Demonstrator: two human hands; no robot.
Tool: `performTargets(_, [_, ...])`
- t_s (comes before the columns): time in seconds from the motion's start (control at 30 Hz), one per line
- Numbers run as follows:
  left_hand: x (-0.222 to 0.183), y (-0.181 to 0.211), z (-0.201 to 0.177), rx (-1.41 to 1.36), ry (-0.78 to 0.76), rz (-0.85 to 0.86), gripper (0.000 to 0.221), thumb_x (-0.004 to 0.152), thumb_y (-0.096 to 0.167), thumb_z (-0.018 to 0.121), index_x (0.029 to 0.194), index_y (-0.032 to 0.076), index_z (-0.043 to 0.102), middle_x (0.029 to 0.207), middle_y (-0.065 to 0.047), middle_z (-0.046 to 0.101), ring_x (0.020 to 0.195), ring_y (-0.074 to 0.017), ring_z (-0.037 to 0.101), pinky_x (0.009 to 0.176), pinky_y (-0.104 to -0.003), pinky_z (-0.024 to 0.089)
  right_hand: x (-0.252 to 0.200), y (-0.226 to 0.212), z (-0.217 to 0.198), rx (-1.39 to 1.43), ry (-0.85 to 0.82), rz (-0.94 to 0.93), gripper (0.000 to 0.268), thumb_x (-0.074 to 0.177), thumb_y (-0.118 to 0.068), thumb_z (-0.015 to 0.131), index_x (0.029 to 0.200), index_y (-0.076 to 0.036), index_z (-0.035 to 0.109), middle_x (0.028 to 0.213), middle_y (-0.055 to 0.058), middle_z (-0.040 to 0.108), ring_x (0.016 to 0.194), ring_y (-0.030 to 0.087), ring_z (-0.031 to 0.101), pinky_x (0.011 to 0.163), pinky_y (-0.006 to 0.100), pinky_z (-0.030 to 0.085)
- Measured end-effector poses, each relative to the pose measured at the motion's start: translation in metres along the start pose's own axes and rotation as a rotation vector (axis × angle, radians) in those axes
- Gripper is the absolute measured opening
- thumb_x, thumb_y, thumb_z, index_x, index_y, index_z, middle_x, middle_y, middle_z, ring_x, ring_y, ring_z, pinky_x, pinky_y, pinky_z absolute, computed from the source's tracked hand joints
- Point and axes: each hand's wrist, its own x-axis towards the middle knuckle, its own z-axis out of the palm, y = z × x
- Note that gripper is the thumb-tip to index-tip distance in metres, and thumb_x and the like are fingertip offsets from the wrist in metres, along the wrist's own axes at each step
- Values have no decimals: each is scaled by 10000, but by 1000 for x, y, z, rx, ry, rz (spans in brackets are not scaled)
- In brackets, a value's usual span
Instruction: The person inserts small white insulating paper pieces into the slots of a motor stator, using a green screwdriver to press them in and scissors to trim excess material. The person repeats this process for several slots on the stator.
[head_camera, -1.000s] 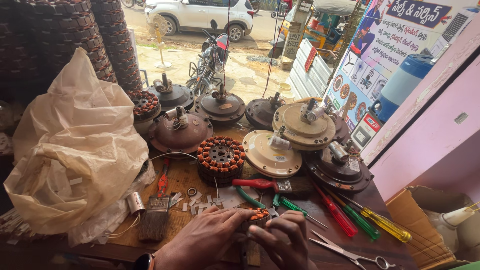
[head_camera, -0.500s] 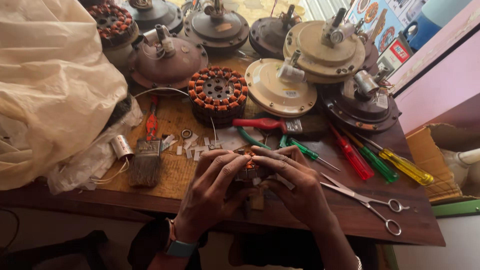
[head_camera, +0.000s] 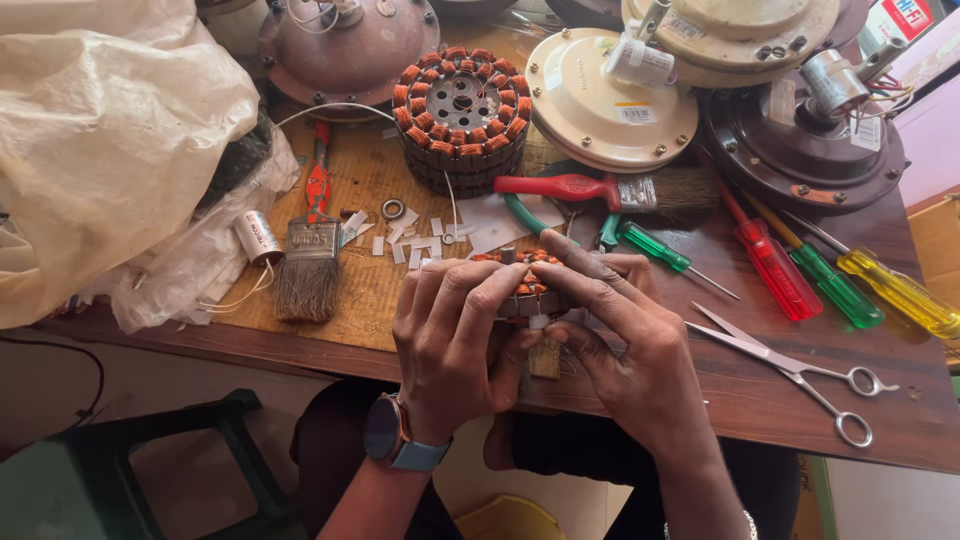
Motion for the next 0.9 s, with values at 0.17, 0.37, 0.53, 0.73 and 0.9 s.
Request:
performTargets(0.17, [0, 0, 0, -8, 33, -15, 363, 1001, 303, 652, 1258, 46, 641, 1159, -104, 680, 1093, -312, 675, 963, -449, 517, -1, -3, 5, -117, 53, -65, 531, 802, -40, 770, 1322, -103, 680, 1469, 94, 632, 1304, 277, 606, 1081, 374, 524])
performTargets(0.37, [1, 2, 0, -4, 61, -22, 355, 979, 305, 653, 1215, 40, 643, 1148, -114, 681, 1086, -320, 679, 973, -463, 522, 0, -6, 8, -98, 73, -67, 512, 806, -64, 782, 1308, -104, 687, 1434, 84, 652, 1321, 278, 602, 1075, 377, 529])
performTargets(0.53, [-2, 0, 0, -4, 43, -22, 350, 980, 292, 660, 1223, 40, 643, 1153, -119, 680, 1092, -328, 675, 973, -466, 518, -2, -4, 9, -111, 76, -38, 506, 797, -41, 770, 1294, -102, 694, 1407, 70, 676, 1288, 266, 620, 1068, 378, 533])
performTargets(0.73, [1, 0, -1, -8, 46, -17, 350, 968, 288, 666, 1217, 43, 654, 1159, -121, 687, 1084, -323, 684, 961, -458, 532, -2, -2, 13, -121, 110, -58, 495, 818, -54, 764, 1304, -105, 689, 1414, 66, 672, 1302, 271, 608, 1087, 381, 528])
performTargets(0.9, [3, -1, -2, 2, 47, 14, 384, 976, 316, 663, 1235, 33, 661, 1159, -123, 686, 1082, -325, 689, 957, -461, 542, -5, 1, 14, -126, 130, -75, 504, 822, -87, 764, 1319, -103, 679, 1441, 76, 645, 1311, 287, 590, 1088, 392, 524])
